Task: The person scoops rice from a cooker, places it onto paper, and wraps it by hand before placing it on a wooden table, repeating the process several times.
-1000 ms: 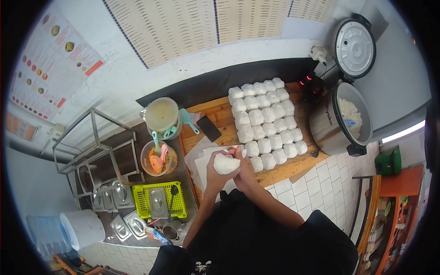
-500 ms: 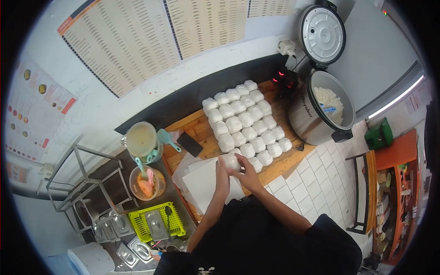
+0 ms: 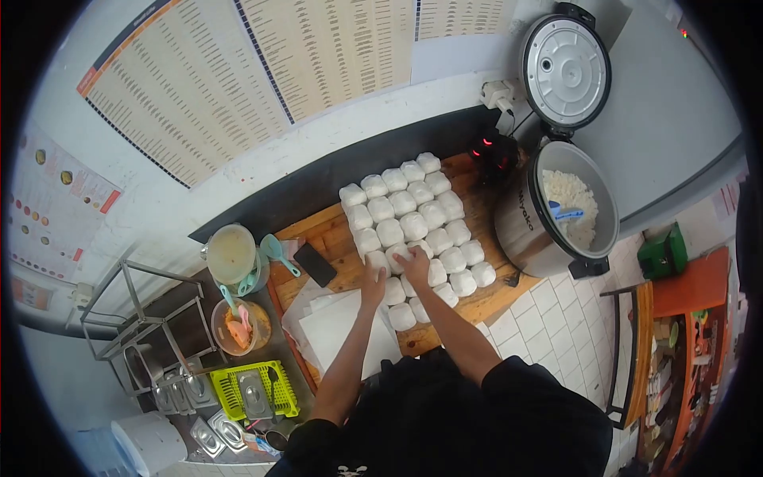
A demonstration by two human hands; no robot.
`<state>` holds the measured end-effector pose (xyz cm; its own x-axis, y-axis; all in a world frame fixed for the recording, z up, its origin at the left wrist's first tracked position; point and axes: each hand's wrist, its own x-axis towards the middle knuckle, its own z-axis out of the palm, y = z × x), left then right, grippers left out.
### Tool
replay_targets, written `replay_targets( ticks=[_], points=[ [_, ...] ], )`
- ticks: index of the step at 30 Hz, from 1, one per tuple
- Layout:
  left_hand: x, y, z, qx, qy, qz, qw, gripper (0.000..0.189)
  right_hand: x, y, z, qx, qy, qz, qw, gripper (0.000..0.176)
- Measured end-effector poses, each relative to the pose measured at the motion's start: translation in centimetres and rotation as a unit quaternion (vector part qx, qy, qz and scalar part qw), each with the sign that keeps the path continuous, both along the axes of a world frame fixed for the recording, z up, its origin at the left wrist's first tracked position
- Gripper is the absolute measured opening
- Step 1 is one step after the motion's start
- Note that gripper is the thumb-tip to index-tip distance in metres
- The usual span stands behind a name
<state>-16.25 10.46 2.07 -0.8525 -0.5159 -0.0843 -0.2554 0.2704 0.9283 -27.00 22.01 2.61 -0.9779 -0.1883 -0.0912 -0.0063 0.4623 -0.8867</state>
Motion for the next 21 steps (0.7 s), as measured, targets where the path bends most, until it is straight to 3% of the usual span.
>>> replay_targets(
  ticks=[3,4,6,7,10,12,13,15,17,18,20,21],
  points=[
    [-0.1,1.6,1.4,-0.055,0.012,0.02,0.998,0.096,0.2,-0.1,3.1,0.232,0.132,-0.001,0.964,0.053],
    [-0.1,2.3,1.9,-0.061,0.012,0.019,0.998,0.103,-0.2,0.2,3.1,0.216,0.093,0.039,0.971,0.053],
    [-0.8,3.7,2.4,-0.235,-0.096,0.083,0.964,0.114,-2.2,1.1,3.4,0.181,0.021,0.108,0.977,0.053],
    [-1.5,4.2,2.3,-0.319,-0.142,0.107,0.931,0.12,-2.8,2.1,5.4,0.155,0.038,0.133,0.978,0.044],
    [-2.6,4.5,1.9,-0.283,-0.094,0.117,0.947,0.121,-6.1,9.7,17.4,-0.114,0.012,0.243,0.963,0.026],
    [-2.6,5.0,1.3,-0.323,-0.134,0.13,0.928,0.123,-10.1,17.7,21.5,-0.034,0.295,0.111,0.948,0.009],
    [-2.3,5.4,2.4,-0.318,-0.111,0.137,0.931,0.122,-12.1,21.0,25.4,-0.022,0.299,0.044,0.953,0.013],
    [-1.5,6.8,5.6,-0.311,-0.068,0.144,0.937,0.115,-18.5,27.6,27.7,0.113,0.329,-0.007,0.937,0.015],
    [0.7,6.7,2.2,-0.327,0.019,0.166,0.93,0.098,-26.0,35.4,23.6,0.366,0.311,0.112,0.87,0.019],
    [1.5,7.5,3.1,-0.316,-0.026,0.183,0.931,0.09,-28.2,37.8,22.0,0.417,0.25,0.165,0.858,0.019],
    [3.6,7.6,2.9,-0.303,-0.007,0.192,0.934,0.086,-31.1,40.6,19.9,0.501,0.125,0.269,0.813,0.021],
    [4.4,7.8,3.1,-0.282,-0.033,0.198,0.938,0.084,-31.4,40.9,19.5,0.524,0.117,0.298,0.789,0.024]
  ],
)
